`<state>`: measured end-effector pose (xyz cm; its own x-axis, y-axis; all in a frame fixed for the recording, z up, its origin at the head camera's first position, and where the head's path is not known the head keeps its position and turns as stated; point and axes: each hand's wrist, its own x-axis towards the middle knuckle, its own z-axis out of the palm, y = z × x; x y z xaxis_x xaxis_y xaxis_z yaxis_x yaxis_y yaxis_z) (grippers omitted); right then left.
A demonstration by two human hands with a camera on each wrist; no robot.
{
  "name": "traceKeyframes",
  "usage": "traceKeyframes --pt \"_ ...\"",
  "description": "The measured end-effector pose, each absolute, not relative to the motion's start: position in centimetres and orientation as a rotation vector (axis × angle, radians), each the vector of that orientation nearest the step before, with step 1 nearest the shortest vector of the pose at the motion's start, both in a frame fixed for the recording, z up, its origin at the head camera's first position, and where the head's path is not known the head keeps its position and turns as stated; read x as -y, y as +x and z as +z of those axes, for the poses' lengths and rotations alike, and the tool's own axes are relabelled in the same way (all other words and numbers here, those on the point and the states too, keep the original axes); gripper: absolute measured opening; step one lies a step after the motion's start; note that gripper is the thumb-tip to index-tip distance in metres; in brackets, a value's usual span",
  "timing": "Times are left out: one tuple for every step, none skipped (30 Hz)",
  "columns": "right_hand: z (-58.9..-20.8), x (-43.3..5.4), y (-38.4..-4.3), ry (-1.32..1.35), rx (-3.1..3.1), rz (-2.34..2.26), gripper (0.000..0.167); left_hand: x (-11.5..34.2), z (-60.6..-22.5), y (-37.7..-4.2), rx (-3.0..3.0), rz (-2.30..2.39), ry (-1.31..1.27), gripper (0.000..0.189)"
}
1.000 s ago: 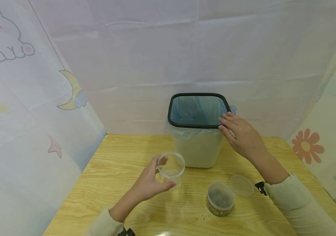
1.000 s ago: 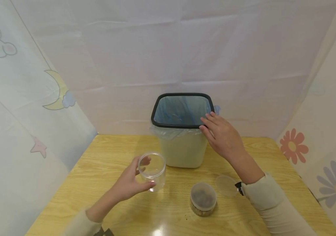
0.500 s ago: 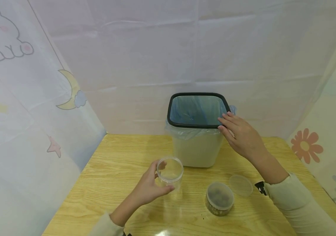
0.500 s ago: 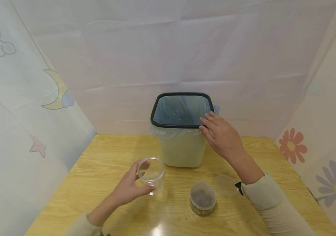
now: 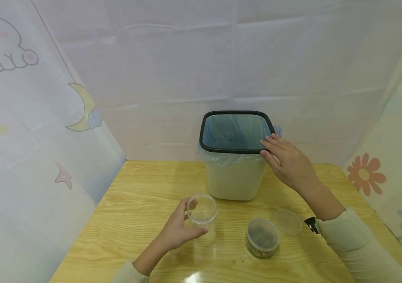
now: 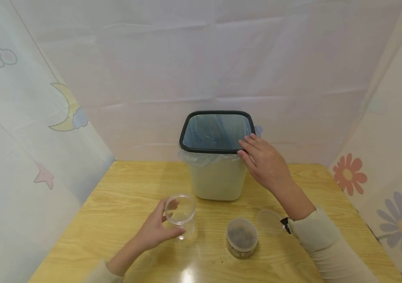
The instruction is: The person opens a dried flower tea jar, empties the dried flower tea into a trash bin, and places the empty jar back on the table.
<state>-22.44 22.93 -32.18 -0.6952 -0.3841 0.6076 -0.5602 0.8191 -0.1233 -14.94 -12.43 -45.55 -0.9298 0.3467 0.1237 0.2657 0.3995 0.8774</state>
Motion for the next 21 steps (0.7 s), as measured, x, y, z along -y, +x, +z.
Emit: traceKeyframes --pt "-32.2 -22.9 -22.4 0.694 2.42 0.407 0.041 12.5 -45.7 -14.9 -2.559 1.583 0.565 0.096" --pt "-32.2 -22.9 -22.4 0.698 2.416 0.409 0.042 12.5 -45.8 -14.9 -2.557 1.581 0.569 0.096" --pt "-32.2 -22.9 -22.4 0.699 2.413 0.41 0.042 12.6 -45.9 -14.9 -2.558 1.578 0.574 0.097" --pt "-32.2 -22.9 -22.4 0.7 2.411 0.41 0.042 12.6 -46.0 -14.8 -2.558 1.574 0.58 0.098" --pt "-32.2 -22.9 -22.3 0.701 2.408 0.41 0.042 12.7 -46.1 -14.8 -2.556 1.572 0.585 0.098" --pt "-32.1 -22.9 -22.3 0.702 2.406 0.41 0.042 12.7 -46.2 -14.8 -2.555 1.57 0.591 0.098" --pt "-32.1 -22.9 -22.3 0.703 2.403 0.411 0.041 12.8 -46.2 -14.8 -2.554 1.571 0.591 0.098" --pt "-32.1 -22.9 -22.3 0.705 2.399 0.41 0.041 12.8 -46.3 -14.8 -2.554 1.57 0.59 0.098" --pt "-32.1 -22.9 -22.3 0.704 2.398 0.409 0.041 12.8 -46.3 -14.7 -2.55 1.572 0.59 0.099" --pt "-32.0 -22.9 -22.3 0.705 2.395 0.406 0.041 12.8 -46.4 -14.7 -2.544 1.577 0.587 0.099" --pt "-32.0 -22.9 -22.3 0.707 2.391 0.406 0.041 12.8 -46.4 -14.7 -2.539 1.579 0.585 0.1" --pt "-32.0 -22.9 -22.3 0.708 2.389 0.403 0.041 12.9 -46.4 -14.7 -2.531 1.582 0.584 0.1" --pt "-32.0 -22.9 -22.3 0.708 2.391 0.401 0.042 12.9 -46.5 -14.7 -2.525 1.584 0.583 0.101" --pt "-31.9 -22.9 -22.3 0.708 2.393 0.397 0.042 12.9 -46.5 -14.7 -2.522 1.584 0.58 0.101" --pt "-32.0 -22.9 -22.3 0.709 2.396 0.396 0.042 12.9 -46.5 -14.7 -2.517 1.588 0.576 0.101" --pt "-32.0 -22.9 -22.3 0.709 2.401 0.395 0.043 13.0 -46.5 -14.6 -2.517 1.588 0.57 0.102" --pt "-32.0 -22.9 -22.3 0.709 2.408 0.396 0.043 13.0 -46.6 -14.6 -2.515 1.587 0.566 0.102" --pt "-31.9 -22.9 -22.2 0.704 2.421 0.395 0.044 13.0 -46.6 -14.6 -2.515 1.587 0.563 0.101" --pt "-32.0 -22.9 -22.2 0.7 2.433 0.396 0.044 13.1 -46.7 -14.5 -2.518 1.584 0.558 0.101" --pt "-32.0 -22.9 -22.2 0.698 2.443 0.399 0.045 13.2 -46.7 -14.5 -2.52 1.582 0.556 0.1" --pt "-32.0 -22.9 -22.1 0.696 2.455 0.403 0.046 13.2 -46.8 -14.5 -2.522 1.58 0.555 0.1"
